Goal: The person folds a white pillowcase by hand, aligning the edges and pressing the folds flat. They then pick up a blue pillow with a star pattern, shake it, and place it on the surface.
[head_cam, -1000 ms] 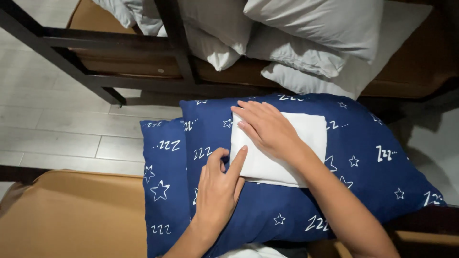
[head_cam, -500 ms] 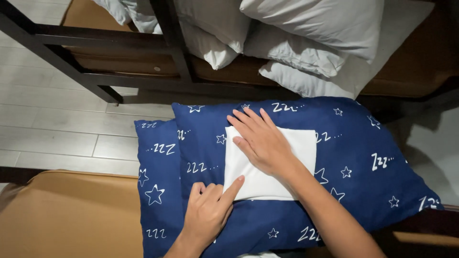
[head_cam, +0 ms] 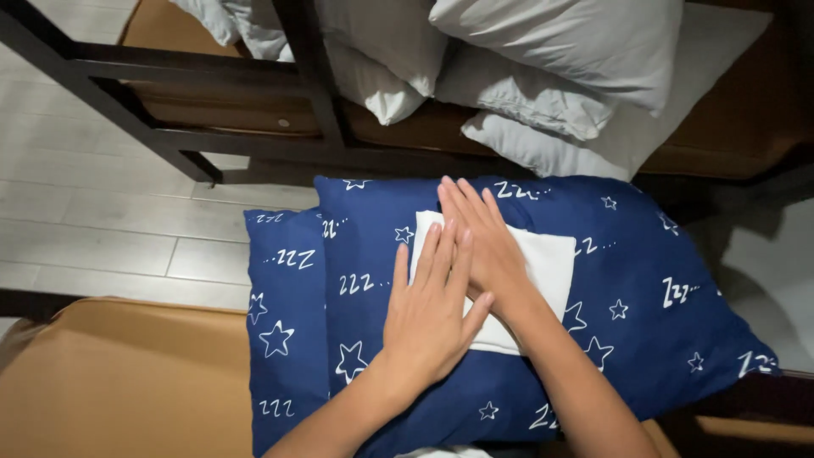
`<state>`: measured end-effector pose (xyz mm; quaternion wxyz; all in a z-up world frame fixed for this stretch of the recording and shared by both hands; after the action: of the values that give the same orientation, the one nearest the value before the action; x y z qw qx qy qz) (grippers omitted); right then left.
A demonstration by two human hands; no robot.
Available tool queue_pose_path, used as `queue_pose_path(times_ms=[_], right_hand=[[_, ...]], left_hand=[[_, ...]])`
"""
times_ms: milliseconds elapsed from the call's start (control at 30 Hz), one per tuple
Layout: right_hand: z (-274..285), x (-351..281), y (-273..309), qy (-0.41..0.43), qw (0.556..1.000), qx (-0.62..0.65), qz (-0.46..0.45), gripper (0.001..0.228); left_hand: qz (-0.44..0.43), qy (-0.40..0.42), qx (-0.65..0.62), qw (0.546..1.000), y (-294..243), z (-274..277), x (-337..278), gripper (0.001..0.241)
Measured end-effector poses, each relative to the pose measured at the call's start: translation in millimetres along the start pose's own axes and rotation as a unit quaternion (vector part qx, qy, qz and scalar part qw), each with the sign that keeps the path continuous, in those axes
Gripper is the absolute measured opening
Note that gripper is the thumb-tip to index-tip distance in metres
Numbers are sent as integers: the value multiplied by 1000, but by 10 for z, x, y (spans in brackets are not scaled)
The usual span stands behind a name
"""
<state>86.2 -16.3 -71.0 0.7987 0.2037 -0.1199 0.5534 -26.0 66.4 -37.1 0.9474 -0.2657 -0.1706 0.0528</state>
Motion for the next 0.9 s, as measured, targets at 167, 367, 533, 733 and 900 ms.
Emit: queue_pose_path(times_ms=[167,367,533,733,900], right_hand=[[54,-69,-39,-40,996,75,-32,55],[103,-104,-112,-132,978,148,-59,38],[630,-354,0,-142,981,8,-130,38],[630,-878,-108,-126,954,-76,-262,48],[681,-921,-201,-169,936,-29,-309,40]], left_hand=[[41,60,-38,997,318,-305,-130,78],[103,20,-165,981,442,-190,-37,55],[144,22,-236,961,428,-38,46,54],[186,73,-240,950,404,124,188,58],[194,104,-235,947,406,234,355,57]])
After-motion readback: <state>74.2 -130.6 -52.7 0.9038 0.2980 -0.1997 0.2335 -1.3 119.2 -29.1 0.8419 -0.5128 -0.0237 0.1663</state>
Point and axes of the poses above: each hand's wrist, its own x-axis towards the middle knuckle, its own z-axis out of the back of the hand, y = z × x, the point moved 3 cm from there along x, towards the middle knuckle, and after that the axes turned 13 degrees about z, right-handed, at the moved point
